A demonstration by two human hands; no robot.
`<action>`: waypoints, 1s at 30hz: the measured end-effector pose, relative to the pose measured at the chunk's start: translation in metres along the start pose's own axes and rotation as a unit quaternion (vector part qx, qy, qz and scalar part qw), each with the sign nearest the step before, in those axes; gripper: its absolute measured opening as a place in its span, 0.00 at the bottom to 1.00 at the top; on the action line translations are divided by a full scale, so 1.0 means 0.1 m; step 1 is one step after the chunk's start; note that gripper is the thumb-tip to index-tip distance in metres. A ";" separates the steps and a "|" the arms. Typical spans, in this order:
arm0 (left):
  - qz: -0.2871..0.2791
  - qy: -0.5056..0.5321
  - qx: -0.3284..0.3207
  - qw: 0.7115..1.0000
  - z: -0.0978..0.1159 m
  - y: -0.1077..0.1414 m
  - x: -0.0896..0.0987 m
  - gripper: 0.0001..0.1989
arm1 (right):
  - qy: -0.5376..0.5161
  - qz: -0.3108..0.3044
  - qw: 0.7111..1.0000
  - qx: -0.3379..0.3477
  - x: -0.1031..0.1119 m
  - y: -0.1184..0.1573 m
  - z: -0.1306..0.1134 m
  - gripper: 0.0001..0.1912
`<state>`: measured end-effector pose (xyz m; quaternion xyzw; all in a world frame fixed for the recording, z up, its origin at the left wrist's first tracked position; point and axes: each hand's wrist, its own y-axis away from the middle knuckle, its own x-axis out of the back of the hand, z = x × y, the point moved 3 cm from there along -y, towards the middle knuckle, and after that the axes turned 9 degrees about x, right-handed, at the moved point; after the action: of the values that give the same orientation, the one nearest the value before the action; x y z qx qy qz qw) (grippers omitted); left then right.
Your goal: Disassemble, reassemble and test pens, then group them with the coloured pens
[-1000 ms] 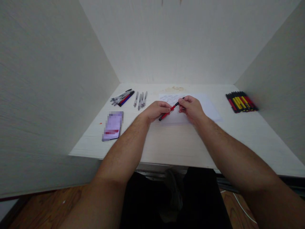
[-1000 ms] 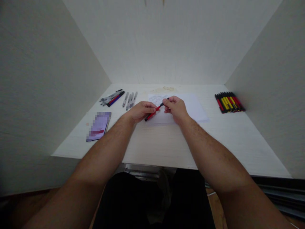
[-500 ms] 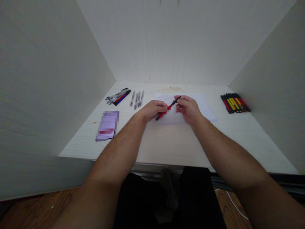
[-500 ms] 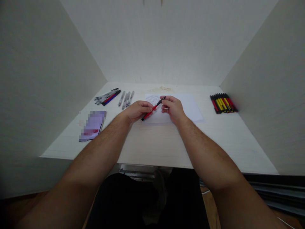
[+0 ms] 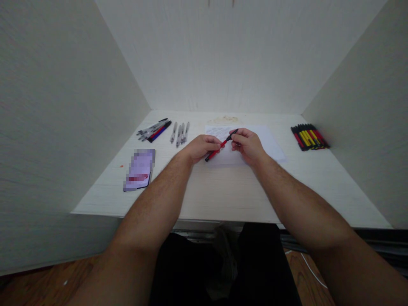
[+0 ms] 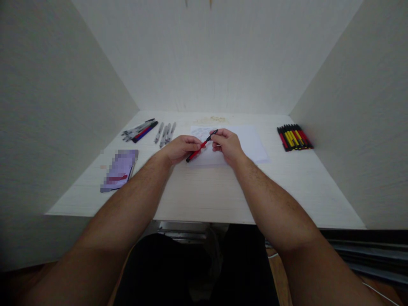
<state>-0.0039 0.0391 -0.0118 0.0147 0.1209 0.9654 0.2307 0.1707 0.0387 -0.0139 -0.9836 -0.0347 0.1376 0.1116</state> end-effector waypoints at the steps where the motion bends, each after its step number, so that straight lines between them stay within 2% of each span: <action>1: 0.002 0.003 0.003 1.000 0.00 0.00 0.00 0.03 | 0.002 0.002 1.000 0.000 0.00 0.00 0.01 0.09; 11: 0.013 -0.002 0.010 1.000 -0.03 -0.03 0.03 0.07 | 0.036 0.020 0.999 -0.010 0.01 -0.02 0.04 0.18; 16: 0.010 0.008 0.012 1.000 -0.03 -0.03 0.03 0.07 | 0.010 0.004 1.000 -0.013 0.02 -0.03 0.03 0.15; 20: 0.011 0.013 0.012 1.000 -0.04 -0.04 0.03 0.07 | -0.019 -0.018 0.999 -0.024 0.00 -0.02 0.01 0.16; 26: 0.017 0.016 0.017 1.000 -0.04 -0.04 0.03 0.06 | 0.003 -0.025 1.000 -0.012 -0.01 -0.02 0.04 0.10; 30: 0.018 0.017 0.021 0.999 -0.04 -0.04 0.03 0.06 | 0.024 -0.012 1.000 -0.009 0.00 -0.02 0.07 0.15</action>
<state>-0.0055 0.0427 -0.0168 0.0056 0.1442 0.9669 0.2106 0.1691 0.0421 -0.0198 -0.9871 -0.0448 0.1122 0.1053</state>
